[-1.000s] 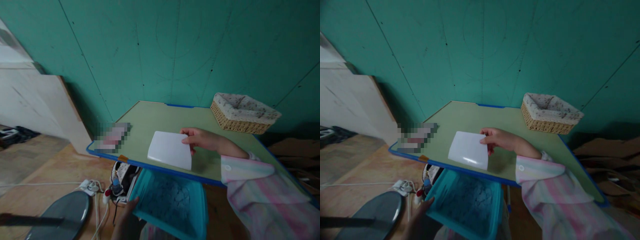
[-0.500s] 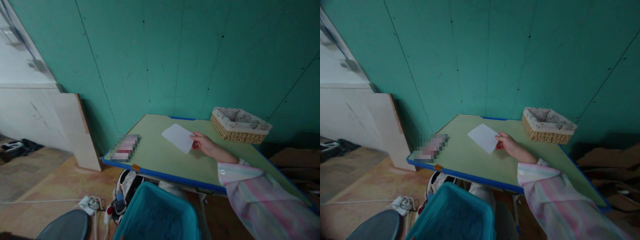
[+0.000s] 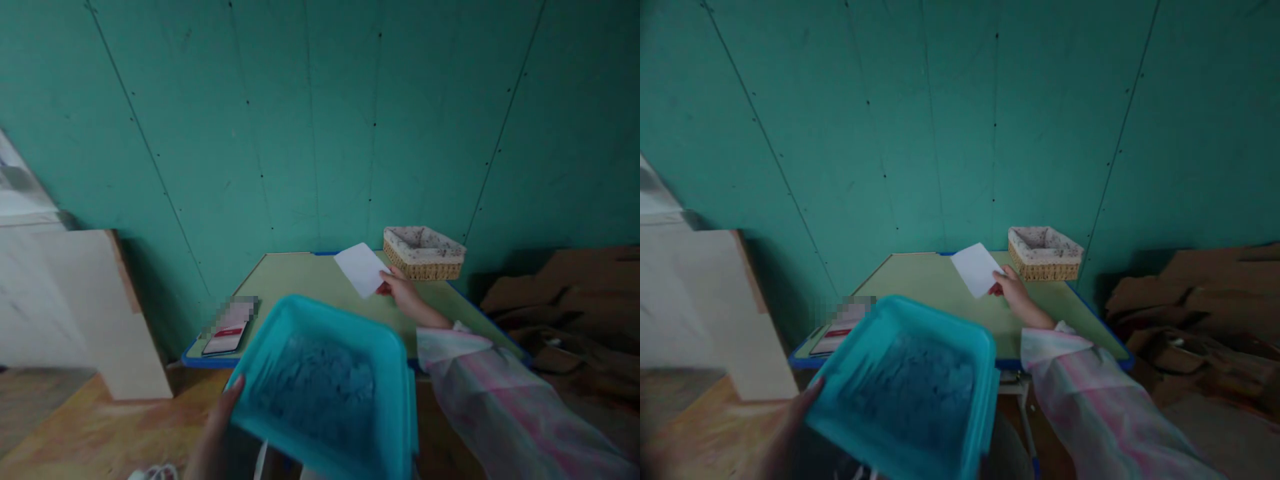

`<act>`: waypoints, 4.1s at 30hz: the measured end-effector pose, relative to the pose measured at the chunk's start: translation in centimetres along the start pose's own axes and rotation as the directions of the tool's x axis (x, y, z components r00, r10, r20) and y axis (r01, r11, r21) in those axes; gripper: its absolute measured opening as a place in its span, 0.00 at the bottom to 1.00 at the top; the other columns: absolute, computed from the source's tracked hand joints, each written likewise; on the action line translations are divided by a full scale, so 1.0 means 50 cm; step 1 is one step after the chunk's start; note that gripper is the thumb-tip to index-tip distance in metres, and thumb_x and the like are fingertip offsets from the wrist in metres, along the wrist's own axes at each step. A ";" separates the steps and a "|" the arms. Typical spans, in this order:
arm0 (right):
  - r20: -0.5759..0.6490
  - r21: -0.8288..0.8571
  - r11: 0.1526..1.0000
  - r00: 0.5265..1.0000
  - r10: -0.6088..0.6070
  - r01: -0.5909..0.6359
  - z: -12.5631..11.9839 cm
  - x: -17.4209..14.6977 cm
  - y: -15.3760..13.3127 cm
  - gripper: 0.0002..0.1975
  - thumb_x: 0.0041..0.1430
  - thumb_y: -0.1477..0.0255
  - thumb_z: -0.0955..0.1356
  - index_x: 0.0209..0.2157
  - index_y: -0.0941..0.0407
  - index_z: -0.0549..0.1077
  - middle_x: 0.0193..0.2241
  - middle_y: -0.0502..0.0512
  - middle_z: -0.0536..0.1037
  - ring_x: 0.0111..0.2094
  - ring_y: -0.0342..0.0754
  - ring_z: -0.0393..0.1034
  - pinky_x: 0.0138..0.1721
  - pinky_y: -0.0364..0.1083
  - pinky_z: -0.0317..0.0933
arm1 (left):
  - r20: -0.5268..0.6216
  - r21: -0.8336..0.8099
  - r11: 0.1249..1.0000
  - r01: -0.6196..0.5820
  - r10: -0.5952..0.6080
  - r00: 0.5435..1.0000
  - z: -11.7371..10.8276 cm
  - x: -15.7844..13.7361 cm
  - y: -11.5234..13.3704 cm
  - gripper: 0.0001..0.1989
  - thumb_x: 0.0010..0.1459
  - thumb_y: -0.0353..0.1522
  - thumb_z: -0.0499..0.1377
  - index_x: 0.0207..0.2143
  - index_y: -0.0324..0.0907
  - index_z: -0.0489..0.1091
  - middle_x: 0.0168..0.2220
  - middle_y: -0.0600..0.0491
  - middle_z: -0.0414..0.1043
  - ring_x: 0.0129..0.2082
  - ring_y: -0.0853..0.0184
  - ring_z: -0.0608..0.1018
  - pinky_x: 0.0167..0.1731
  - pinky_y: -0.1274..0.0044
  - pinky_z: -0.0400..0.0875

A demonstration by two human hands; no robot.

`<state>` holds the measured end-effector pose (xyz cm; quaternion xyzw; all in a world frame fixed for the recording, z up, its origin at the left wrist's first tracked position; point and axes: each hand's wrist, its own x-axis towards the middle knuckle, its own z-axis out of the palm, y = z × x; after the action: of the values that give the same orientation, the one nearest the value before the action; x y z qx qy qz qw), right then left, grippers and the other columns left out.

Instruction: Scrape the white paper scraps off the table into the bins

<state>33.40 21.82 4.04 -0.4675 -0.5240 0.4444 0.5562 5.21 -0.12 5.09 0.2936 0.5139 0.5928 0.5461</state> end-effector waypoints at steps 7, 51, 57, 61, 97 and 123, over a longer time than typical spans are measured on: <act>-0.361 -0.039 0.994 0.926 -0.107 0.100 -0.173 -0.083 -0.003 0.18 0.41 0.59 0.68 0.31 0.53 0.61 0.16 0.42 0.68 0.19 0.43 0.64 0.23 0.43 0.55 | 0.309 0.029 0.996 0.079 -0.084 0.947 0.160 0.131 0.051 0.25 0.52 0.47 0.55 0.50 0.46 0.67 0.51 0.49 0.73 0.51 0.55 0.72 0.44 0.65 0.70; -0.622 0.398 0.884 0.780 0.063 0.245 -0.255 -0.134 0.045 0.23 0.32 0.71 0.76 0.34 0.54 0.68 0.27 0.45 0.79 0.27 0.45 0.74 0.27 0.42 0.63 | 0.194 0.699 0.333 -0.633 0.763 0.617 0.538 0.449 -0.146 0.30 0.59 0.43 0.50 0.60 0.37 0.59 0.61 0.29 0.51 0.61 0.42 0.58 0.55 0.57 0.57; -0.606 0.401 0.889 0.792 0.076 0.221 -0.259 -0.135 0.049 0.24 0.29 0.71 0.76 0.34 0.56 0.71 0.25 0.46 0.79 0.23 0.43 0.72 0.24 0.40 0.61 | 0.482 0.681 0.045 -0.731 0.724 0.494 0.522 0.426 -0.136 0.29 0.55 0.30 0.52 0.61 0.43 0.58 0.61 0.39 0.58 0.60 0.48 0.60 0.58 0.61 0.54; -0.624 0.395 0.886 0.779 0.066 0.242 -0.254 -0.143 0.042 0.21 0.29 0.72 0.76 0.31 0.56 0.72 0.25 0.47 0.79 0.22 0.42 0.71 0.24 0.40 0.61 | 0.584 0.664 -0.019 -0.748 0.638 0.503 0.519 0.443 -0.148 0.31 0.50 0.26 0.55 0.59 0.38 0.60 0.63 0.38 0.56 0.61 0.47 0.60 0.56 0.60 0.59; -0.752 0.562 0.686 0.631 0.192 0.462 -0.264 -0.148 0.023 0.19 0.30 0.77 0.73 0.30 0.55 0.68 0.25 0.42 0.76 0.21 0.38 0.68 0.23 0.38 0.62 | 0.714 0.590 -0.200 -0.782 0.581 0.390 0.743 0.400 -0.193 0.24 0.58 0.31 0.50 0.57 0.33 0.59 0.51 0.38 0.69 0.55 0.50 0.66 0.53 0.53 0.59; -0.957 0.199 0.812 0.287 0.041 0.549 -0.293 -0.141 0.057 0.16 0.42 0.71 0.66 0.36 0.49 0.62 0.30 0.44 0.71 0.28 0.42 0.67 0.28 0.43 0.64 | 0.825 0.479 -0.166 -0.862 0.420 0.377 0.484 0.159 -0.076 0.24 0.61 0.47 0.43 0.30 0.41 0.71 0.31 0.45 0.77 0.36 0.55 0.77 0.36 0.63 0.70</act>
<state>47.61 14.55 -0.17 -0.3795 -0.0431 0.1114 0.9175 26.68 13.92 7.13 0.8706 0.3851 0.3043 -0.0355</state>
